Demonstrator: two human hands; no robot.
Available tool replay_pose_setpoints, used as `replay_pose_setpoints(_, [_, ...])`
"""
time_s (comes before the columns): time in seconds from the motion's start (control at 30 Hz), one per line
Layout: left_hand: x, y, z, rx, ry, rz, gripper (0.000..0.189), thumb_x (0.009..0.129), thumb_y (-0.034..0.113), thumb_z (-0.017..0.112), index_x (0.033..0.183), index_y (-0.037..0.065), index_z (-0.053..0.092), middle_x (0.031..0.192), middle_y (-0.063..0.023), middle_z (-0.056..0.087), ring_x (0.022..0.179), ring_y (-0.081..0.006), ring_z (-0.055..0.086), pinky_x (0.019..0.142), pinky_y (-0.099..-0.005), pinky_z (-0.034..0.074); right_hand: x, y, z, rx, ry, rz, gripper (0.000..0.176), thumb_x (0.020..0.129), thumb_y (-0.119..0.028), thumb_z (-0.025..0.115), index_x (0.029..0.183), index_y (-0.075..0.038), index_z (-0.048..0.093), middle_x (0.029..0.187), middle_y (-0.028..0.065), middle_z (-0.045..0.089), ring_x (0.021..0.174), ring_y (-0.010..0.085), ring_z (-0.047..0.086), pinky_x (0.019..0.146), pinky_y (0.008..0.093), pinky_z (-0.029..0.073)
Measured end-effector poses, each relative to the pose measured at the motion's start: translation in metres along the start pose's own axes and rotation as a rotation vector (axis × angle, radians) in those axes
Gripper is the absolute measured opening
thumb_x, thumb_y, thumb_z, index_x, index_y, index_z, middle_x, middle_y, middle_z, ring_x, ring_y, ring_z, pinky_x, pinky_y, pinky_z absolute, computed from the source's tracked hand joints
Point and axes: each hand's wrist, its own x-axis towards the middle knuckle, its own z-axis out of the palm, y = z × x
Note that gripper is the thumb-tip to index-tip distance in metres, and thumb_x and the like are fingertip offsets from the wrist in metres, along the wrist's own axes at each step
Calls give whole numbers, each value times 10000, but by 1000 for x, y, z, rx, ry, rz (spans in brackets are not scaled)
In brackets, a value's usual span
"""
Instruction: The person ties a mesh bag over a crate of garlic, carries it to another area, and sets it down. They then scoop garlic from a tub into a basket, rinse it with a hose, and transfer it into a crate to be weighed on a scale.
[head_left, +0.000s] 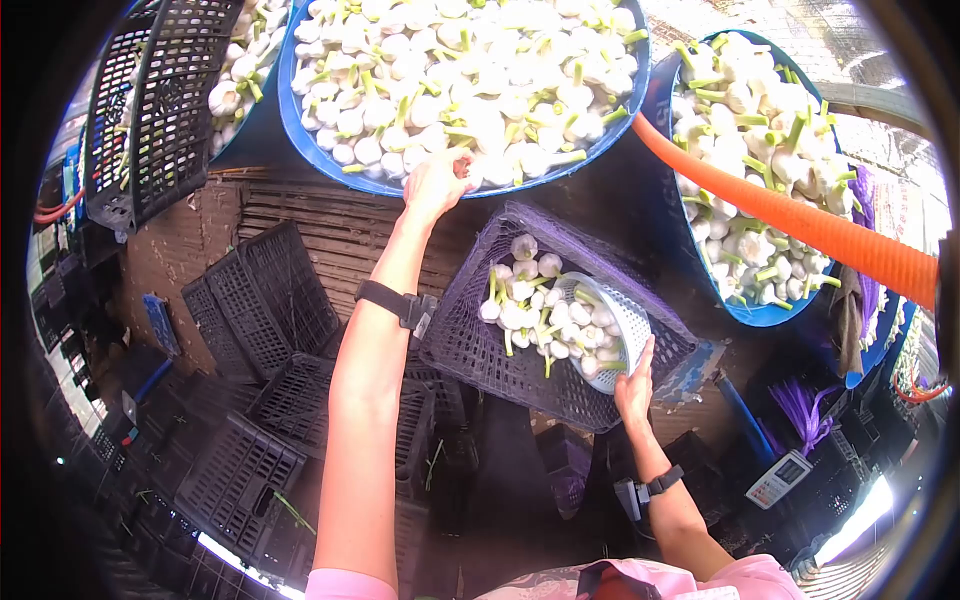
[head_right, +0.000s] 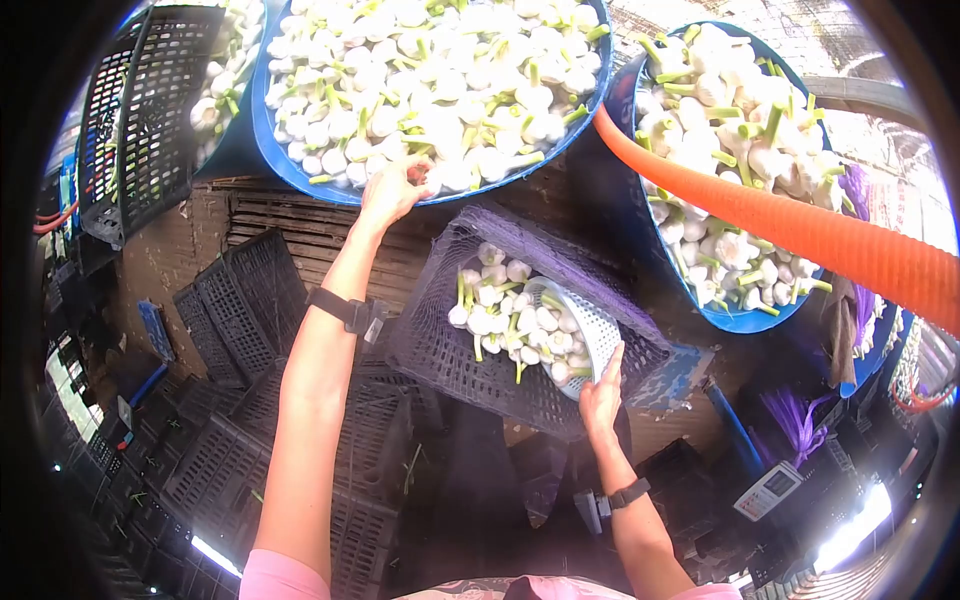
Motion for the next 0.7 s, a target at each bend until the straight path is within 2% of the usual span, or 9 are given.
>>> replay_pose_setpoints(0.07, [1,3,-5,24,-115,-52,355,681,215,752,1008,150,630,947,-31,682,880,-189,637,801,-338,470,0,0,-1,-2,-11,12,927,714,35,508,1469,-168,8,1177,325,497,1050,453,528,915,462,413])
replay_pose_setpoints(0.17, [3,-5,-2,7,-111,-11,326,703,185,735,1006,136,627,943,-33,681,838,-168,641,787,-322,478,1,3,-2,23,-27,-12,924,711,30,499,1470,-164,11,1270,309,435,1053,449,525,902,461,423])
replay_pose_setpoints(0.27, [8,-17,4,-34,-127,-32,317,701,200,737,1002,170,644,918,-25,678,877,-204,638,773,-362,480,0,1,-2,16,-10,-16,922,716,29,504,1469,-165,8,1198,322,490,1063,453,524,921,456,411])
replay_pose_setpoints(0.5, [4,-11,2,-40,-47,35,250,775,205,663,1020,155,669,892,-50,687,854,-232,649,776,-362,489,2,5,0,15,-5,-30,921,712,29,500,1469,-163,11,1205,317,489,1074,442,525,927,456,405])
replay_pose_setpoints(0.57, [3,-12,3,9,-40,88,246,797,161,635,1039,122,659,855,-40,686,823,-163,642,784,-311,486,1,3,0,5,-6,-21,922,711,30,500,1468,-164,11,1204,313,492,1070,440,528,926,455,406])
replay_pose_setpoints(0.7, [5,-13,2,12,-11,141,206,808,138,618,1008,105,657,831,-53,681,792,-157,641,756,-296,490,1,3,0,3,-10,-23,920,713,30,499,1468,-163,11,1204,310,495,1070,439,530,925,453,407])
